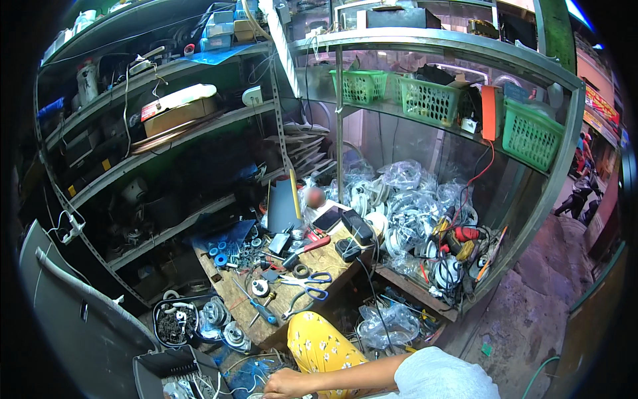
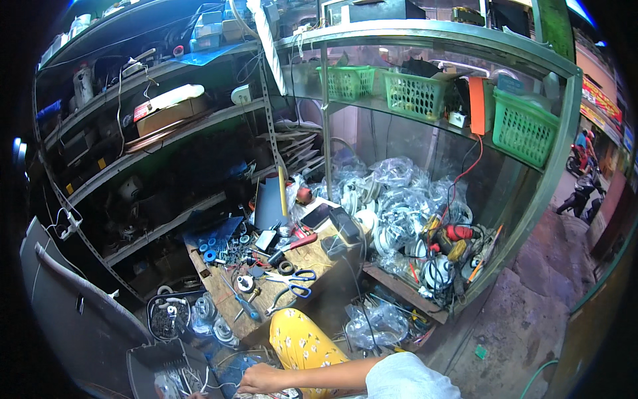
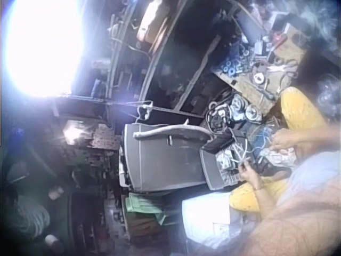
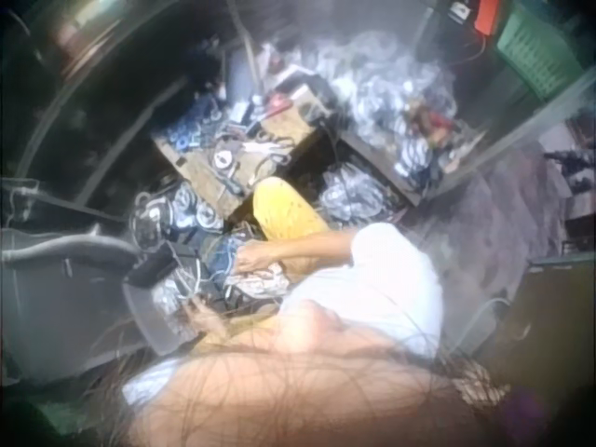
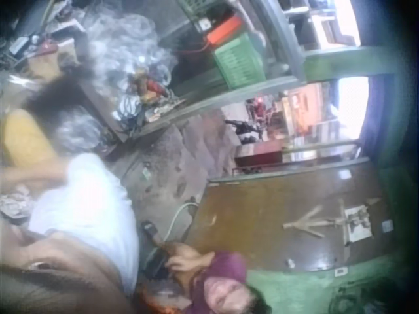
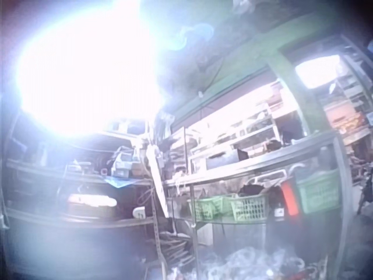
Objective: The person sits on the floor and uses scissors to cut wires, then uses a screwdriver to tighten screws on a white appliance casing. They handle various small components and tools on a cluttered workbench.
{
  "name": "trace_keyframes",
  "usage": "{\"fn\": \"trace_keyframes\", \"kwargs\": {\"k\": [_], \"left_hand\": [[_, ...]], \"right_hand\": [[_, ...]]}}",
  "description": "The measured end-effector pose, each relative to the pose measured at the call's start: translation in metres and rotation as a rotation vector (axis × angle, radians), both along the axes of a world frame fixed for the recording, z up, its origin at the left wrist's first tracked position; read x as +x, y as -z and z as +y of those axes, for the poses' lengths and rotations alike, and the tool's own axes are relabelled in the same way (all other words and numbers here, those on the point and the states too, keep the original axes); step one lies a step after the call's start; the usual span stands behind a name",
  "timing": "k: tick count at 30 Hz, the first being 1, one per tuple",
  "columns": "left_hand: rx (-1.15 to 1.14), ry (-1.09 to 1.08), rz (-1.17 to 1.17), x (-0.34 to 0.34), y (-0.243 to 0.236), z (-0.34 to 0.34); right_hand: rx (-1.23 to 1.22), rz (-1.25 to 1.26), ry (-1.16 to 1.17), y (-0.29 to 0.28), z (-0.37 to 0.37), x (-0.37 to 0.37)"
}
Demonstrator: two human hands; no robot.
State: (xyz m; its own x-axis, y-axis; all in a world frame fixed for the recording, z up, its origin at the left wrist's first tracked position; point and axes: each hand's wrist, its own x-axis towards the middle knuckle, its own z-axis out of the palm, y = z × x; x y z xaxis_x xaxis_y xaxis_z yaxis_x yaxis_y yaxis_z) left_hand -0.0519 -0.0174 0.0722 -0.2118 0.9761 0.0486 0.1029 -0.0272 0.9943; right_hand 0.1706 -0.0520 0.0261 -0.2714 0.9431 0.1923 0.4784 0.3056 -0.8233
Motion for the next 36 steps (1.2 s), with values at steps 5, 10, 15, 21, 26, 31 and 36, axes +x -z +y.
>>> {"fn": "trace_keyframes", "kwargs": {"k": [5, 10, 15, 21, 26, 31, 36], "left_hand": [[0.111, 0.271, 0.103, 0.036, -0.026, -0.025], [0.07, 0.394, -0.007, 0.046, -0.034, -0.034], [-0.003, 0.451, -0.213, 0.042, -0.018, -0.032], [0.152, 0.335, -0.177, 0.064, -0.007, -0.039], [0.082, 0.183, -0.173, 0.063, -0.004, -0.039], [0.104, 0.21, 0.122, 0.056, -0.014, -0.043], [0.206, 0.097, 0.114, 0.055, 0.019, -0.043]], "right_hand": [[0.428, 0.263, 0.153, -0.059, 0.001, -0.012], [0.276, 0.512, -0.065, -0.027, 0.008, -0.014], [0.001, 0.639, -0.15, -0.034, 0.002, -0.017], [-0.295, 1.142, 0.202, -0.013, 0.003, -0.042], [0.092, 0.499, 0.028, -0.024, -0.005, -0.037], [0.12, 0.264, -0.053, -0.033, -0.005, -0.017], [0.109, 0.208, 0.04, -0.039, -0.009, -0.033]]}}
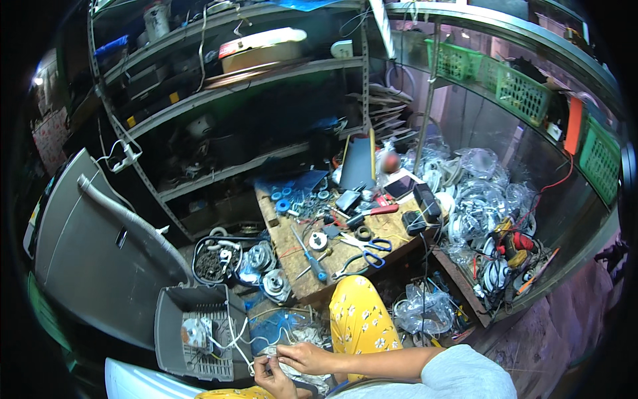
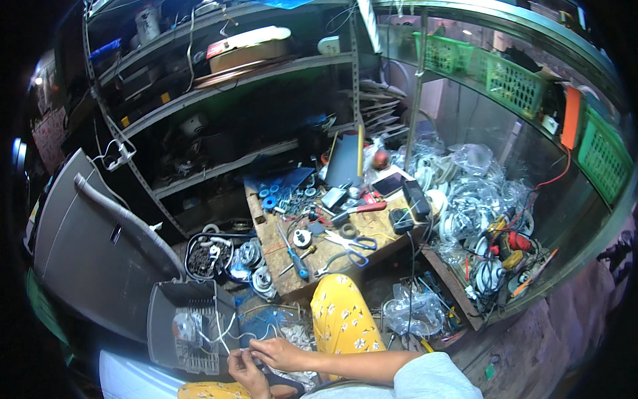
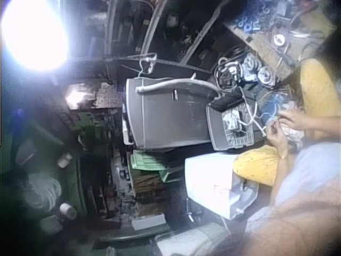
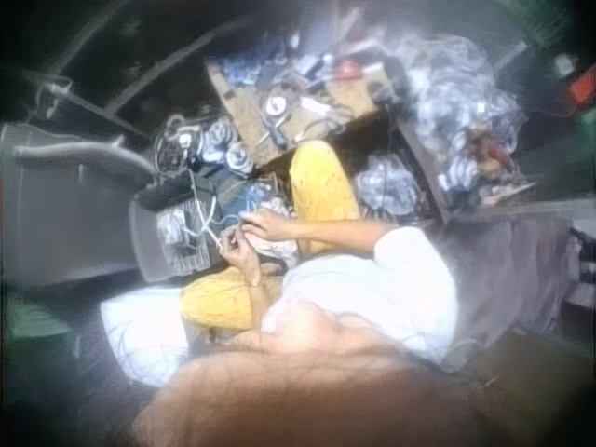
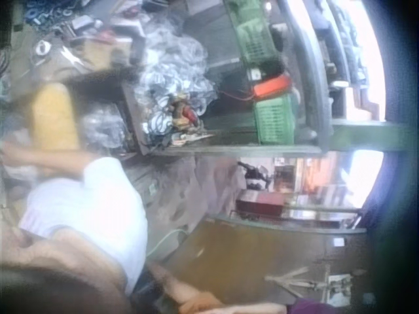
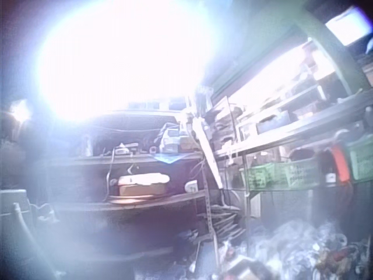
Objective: The person sits on the floor and uses scissors to cut wires, then uses a screwdriver to tighten screws on a white appliance casing. They handle various small components and tools on a cluttered workbench.
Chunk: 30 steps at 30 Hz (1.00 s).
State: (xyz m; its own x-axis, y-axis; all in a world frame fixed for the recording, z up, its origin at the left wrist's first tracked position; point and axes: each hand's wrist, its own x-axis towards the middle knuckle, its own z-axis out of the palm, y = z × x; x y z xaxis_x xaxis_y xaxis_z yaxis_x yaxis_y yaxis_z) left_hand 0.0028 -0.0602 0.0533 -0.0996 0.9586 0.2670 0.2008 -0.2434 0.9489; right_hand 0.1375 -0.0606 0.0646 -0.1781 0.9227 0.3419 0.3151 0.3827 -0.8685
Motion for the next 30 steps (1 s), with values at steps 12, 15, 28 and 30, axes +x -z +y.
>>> {"fn": "trace_keyframes", "kwargs": {"k": [12, 15, 28, 30], "left_hand": [[-0.172, -0.192, -0.772, -0.005, -0.051, 0.076], [-0.165, -0.004, -0.672, -0.019, -0.078, 0.083], [-0.006, -0.022, -0.331, 0.023, -0.041, 0.056], [-0.073, -0.054, -0.4, 0.024, -0.04, 0.056]], "right_hand": [[0.187, -0.233, -0.439, -0.008, -0.035, 0.005], [0.057, -0.273, -0.2, 0.041, -0.036, 0.014], [0.346, -0.691, 0.028, -0.051, 0.041, 0.018], [0.407, -0.697, -0.012, -0.048, 0.047, 0.018]]}}
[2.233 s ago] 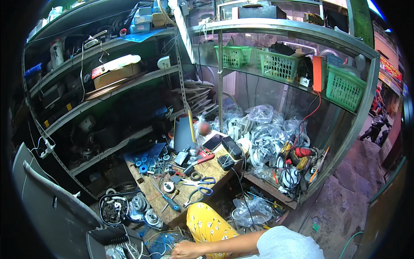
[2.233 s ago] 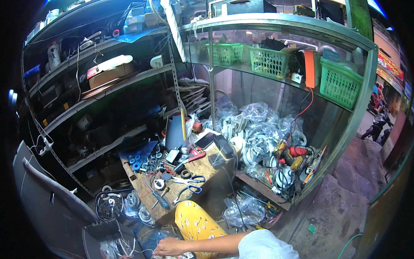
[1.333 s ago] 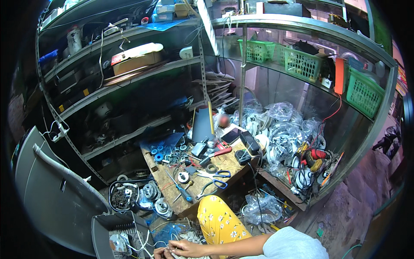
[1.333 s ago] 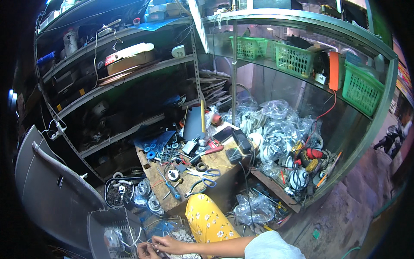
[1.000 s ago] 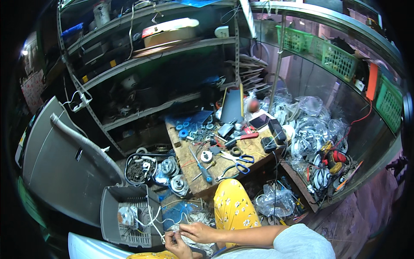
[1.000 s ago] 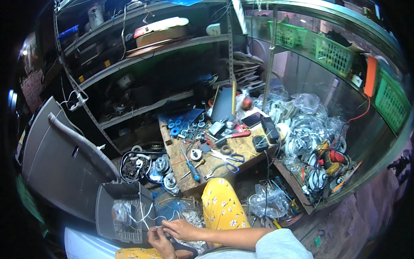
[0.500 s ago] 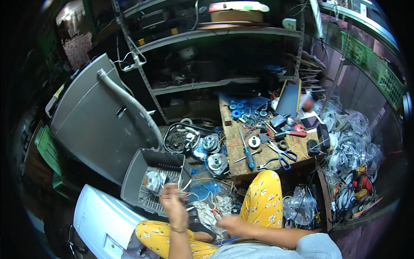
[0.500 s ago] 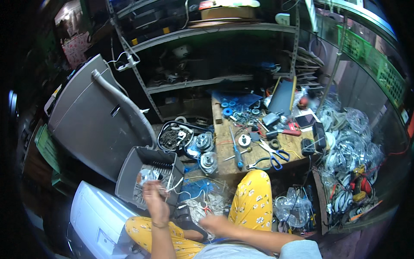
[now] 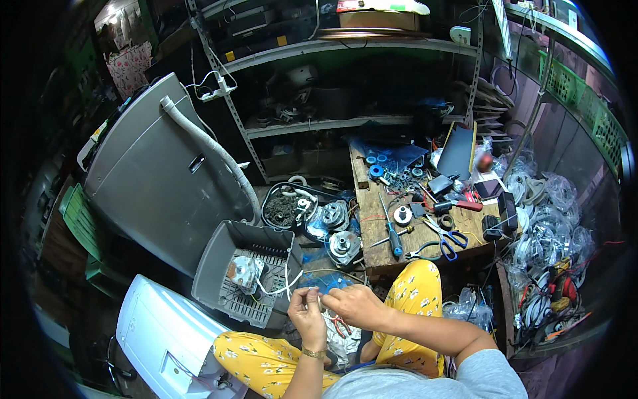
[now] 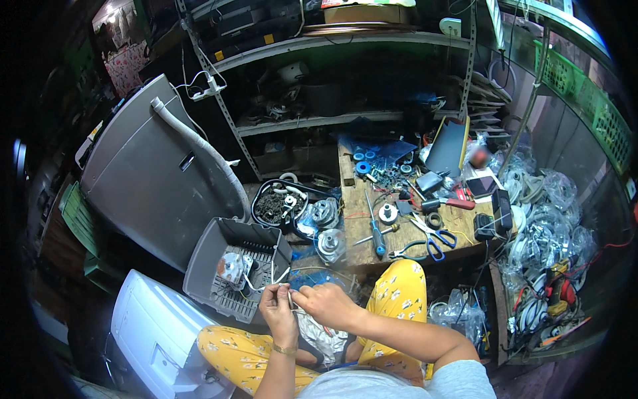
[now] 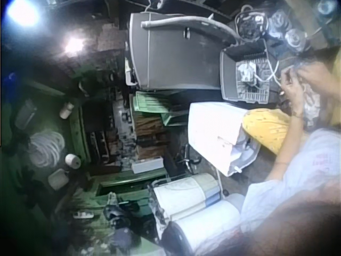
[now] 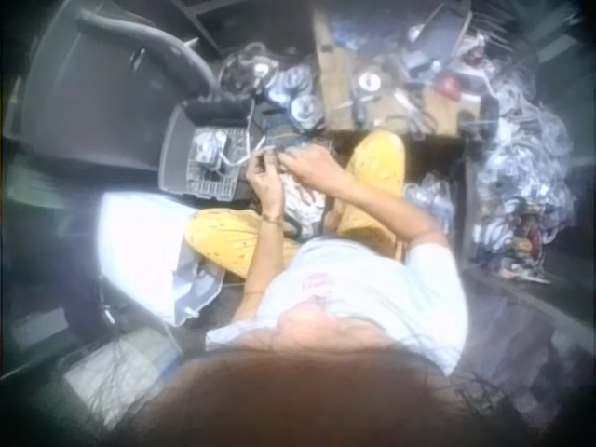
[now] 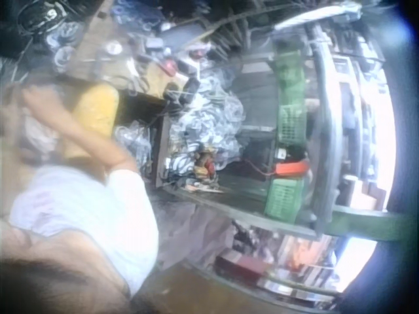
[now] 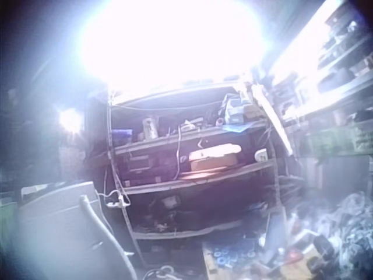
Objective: The person sits on the floor and uses scissors to cut wires, then uses a screwdriver to tighten screws on a white appliance casing. They handle various small components and tools on a cluttered workbench.
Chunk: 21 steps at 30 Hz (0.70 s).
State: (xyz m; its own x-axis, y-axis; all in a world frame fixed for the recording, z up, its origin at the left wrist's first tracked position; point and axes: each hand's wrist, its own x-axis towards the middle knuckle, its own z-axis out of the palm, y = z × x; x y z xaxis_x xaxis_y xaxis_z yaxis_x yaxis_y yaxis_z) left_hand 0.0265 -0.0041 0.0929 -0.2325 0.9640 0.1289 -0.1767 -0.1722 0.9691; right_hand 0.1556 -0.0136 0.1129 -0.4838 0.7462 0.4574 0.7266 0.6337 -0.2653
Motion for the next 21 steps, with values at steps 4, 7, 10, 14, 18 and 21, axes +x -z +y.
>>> {"fn": "trace_keyframes", "kwargs": {"k": [4, 7, 10, 14, 18, 21], "left_hand": [[-0.208, 0.079, -0.346, -0.012, 0.014, 0.006], [-0.269, 0.054, -0.421, -0.012, 0.022, 0.015], [-0.233, 0.173, -0.403, -0.015, 0.032, 0.02], [-0.269, 0.444, -0.336, -0.02, 0.019, 0.008], [-0.26, 0.538, -0.268, -0.022, 0.009, -0.006], [-0.242, 0.587, -0.228, -0.02, 0.005, -0.014]], "right_hand": [[-0.026, -0.012, -0.097, 0.001, 0.004, 0.001], [-0.12, 0.023, -0.121, 0.018, -0.008, 0.006], [-0.24, 0.077, -0.113, 0.028, -0.021, 0.009], [-0.393, 0.181, -0.043, 0.012, -0.028, 0.027], [-0.367, 0.594, 0.046, -0.018, -0.015, 0.04], [-0.271, 0.635, -0.04, -0.023, -0.013, 0.034]]}}
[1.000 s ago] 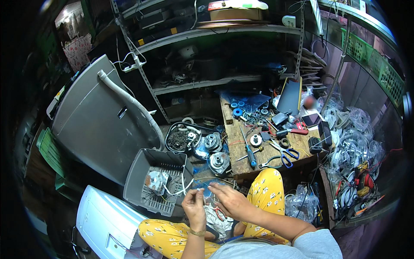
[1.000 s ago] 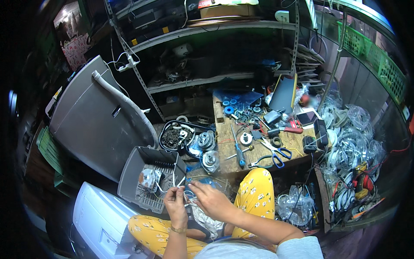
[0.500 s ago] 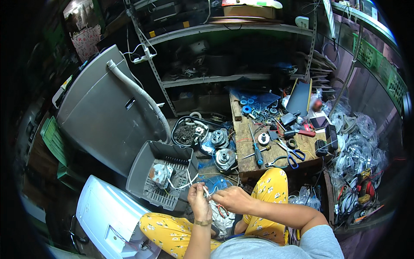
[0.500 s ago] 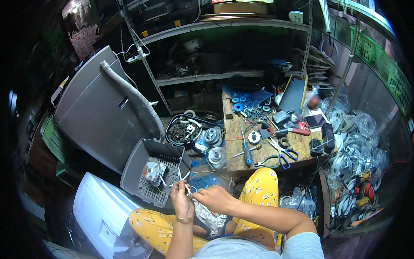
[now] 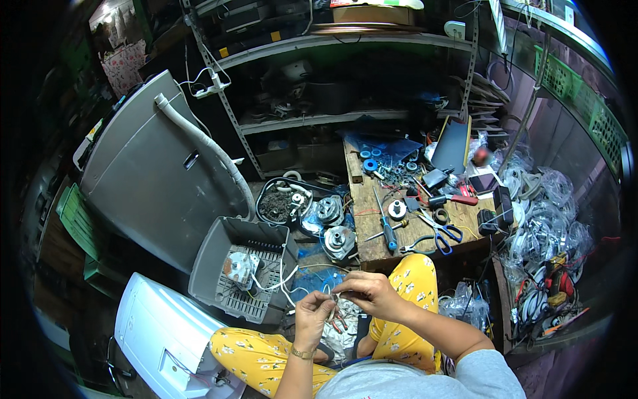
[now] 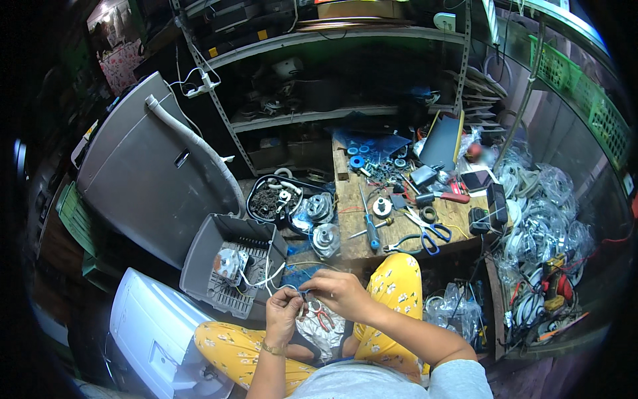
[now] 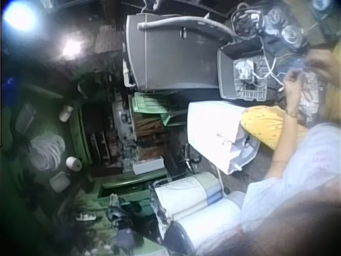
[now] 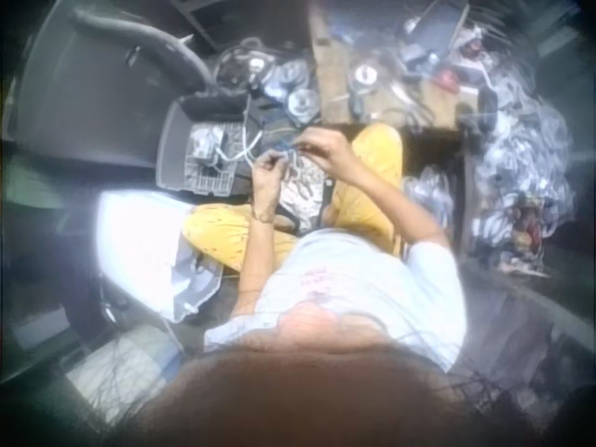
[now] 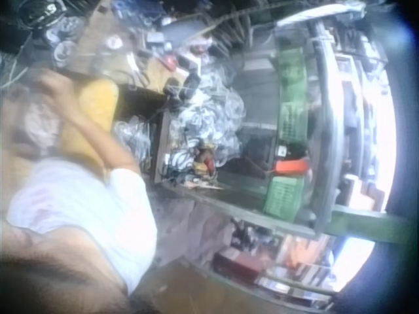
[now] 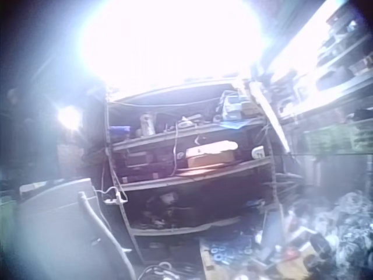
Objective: The person sits on the floor and uses scissors to cut wires, then uses a screwdriver to tighten screws on a white appliance casing. They handle various small components and tools on a cluttered workbench.
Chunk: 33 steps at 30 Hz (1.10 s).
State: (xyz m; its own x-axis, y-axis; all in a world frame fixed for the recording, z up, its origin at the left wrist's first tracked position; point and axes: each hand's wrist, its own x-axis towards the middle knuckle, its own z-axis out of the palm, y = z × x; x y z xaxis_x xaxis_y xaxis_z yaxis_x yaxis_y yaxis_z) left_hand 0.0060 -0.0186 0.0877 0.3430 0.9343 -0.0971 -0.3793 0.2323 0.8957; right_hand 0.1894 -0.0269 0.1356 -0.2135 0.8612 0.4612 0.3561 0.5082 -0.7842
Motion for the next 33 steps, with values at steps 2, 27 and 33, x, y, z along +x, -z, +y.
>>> {"fn": "trace_keyframes", "kwargs": {"k": [2, 27, 33], "left_hand": [[0.002, -0.002, -0.027, 0.001, -0.002, -0.004], [0.069, -0.342, -0.006, 0.018, -0.009, -0.005], [0.229, -0.282, 0.181, 0.034, -0.012, -0.009]], "right_hand": [[0.032, -0.001, -0.017, -0.002, -0.002, -0.003], [0.036, -0.209, 0.102, 0.049, -0.047, -0.001], [0.056, -0.407, 0.159, 0.027, -0.036, -0.012]]}}
